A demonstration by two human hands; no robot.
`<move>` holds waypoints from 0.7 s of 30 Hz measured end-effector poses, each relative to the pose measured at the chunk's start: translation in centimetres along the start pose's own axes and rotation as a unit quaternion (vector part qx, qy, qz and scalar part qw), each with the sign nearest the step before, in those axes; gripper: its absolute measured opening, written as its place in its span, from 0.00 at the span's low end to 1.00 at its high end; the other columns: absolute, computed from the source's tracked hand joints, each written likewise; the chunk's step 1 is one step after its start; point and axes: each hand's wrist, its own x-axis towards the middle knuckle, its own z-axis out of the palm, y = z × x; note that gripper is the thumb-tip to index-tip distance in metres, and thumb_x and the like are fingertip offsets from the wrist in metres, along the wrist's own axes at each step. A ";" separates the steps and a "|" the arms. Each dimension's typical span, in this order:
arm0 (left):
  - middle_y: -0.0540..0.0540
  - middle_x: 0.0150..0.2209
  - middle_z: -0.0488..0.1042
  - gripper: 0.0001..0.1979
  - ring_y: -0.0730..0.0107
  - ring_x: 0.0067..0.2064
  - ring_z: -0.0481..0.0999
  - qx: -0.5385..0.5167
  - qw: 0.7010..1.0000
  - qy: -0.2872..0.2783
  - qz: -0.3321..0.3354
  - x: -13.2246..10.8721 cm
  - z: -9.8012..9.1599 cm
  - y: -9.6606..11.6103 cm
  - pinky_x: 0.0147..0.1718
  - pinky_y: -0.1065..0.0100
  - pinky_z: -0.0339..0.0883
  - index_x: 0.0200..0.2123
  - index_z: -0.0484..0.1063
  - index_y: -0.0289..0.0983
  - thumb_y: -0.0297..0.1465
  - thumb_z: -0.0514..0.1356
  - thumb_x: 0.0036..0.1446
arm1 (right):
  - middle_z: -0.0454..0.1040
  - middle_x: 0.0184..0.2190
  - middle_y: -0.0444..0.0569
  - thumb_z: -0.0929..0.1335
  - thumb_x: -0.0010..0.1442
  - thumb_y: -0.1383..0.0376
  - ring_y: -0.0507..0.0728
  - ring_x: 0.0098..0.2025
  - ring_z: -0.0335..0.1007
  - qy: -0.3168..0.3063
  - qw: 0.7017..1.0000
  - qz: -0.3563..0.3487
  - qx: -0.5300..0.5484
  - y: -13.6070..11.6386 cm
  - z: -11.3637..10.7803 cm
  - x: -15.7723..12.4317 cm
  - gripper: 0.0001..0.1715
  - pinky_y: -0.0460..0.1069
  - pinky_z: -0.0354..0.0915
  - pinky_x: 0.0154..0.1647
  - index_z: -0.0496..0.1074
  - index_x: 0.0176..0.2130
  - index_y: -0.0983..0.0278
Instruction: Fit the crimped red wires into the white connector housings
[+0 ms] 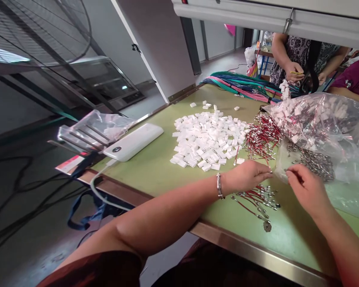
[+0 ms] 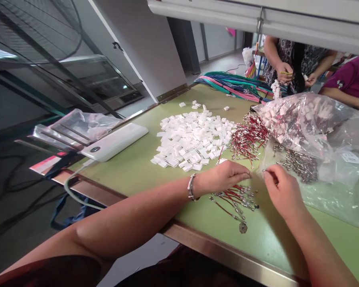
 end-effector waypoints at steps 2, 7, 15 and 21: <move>0.50 0.26 0.69 0.16 0.76 0.27 0.64 0.019 1.000 -0.008 0.001 -0.1 0.2 0.3 0.29 0.71 0.59 0.29 0.71 0.35 0.33 0.50 0.66 | 0.73 0.23 0.43 0.63 0.62 0.58 0.53 0.23 0.67 -0.012 0.997 -0.027 0.067 -1.7 0.5 -0.7 0.11 0.47 0.61 0.25 0.70 0.34 0.60; 0.50 0.25 0.69 0.16 0.76 0.26 0.63 0.067 0.997 -0.022 0.012 -0.3 0.0 0.7 0.28 0.71 0.58 0.28 0.70 0.35 0.32 0.49 0.67 | 0.73 0.24 0.43 0.64 0.62 0.61 0.52 0.24 0.66 -0.007 0.995 -0.051 0.087 -2.7 1.4 -1.1 0.09 0.46 0.60 0.27 0.71 0.33 0.60; 0.48 0.29 0.74 0.05 0.73 0.26 0.70 0.305 0.947 -0.085 0.049 -0.6 0.6 0.9 0.23 0.70 0.54 0.35 0.70 0.36 0.25 0.54 0.62 | 0.68 0.19 0.41 0.63 0.59 0.57 0.52 0.22 0.61 -0.137 0.985 0.032 0.097 -2.6 0.1 -1.2 0.14 0.46 0.57 0.24 0.71 0.27 0.61; 0.47 0.31 0.77 0.06 0.71 0.29 0.74 0.324 0.934 -0.123 0.083 -0.9 1.1 2.0 0.22 0.69 0.57 0.38 0.73 0.35 0.26 0.55 0.63 | 0.67 0.17 0.42 0.63 0.56 0.51 0.53 0.22 0.62 -0.202 0.968 0.092 0.118 -2.6 0.0 -1.3 0.20 0.46 0.60 0.22 0.69 0.22 0.61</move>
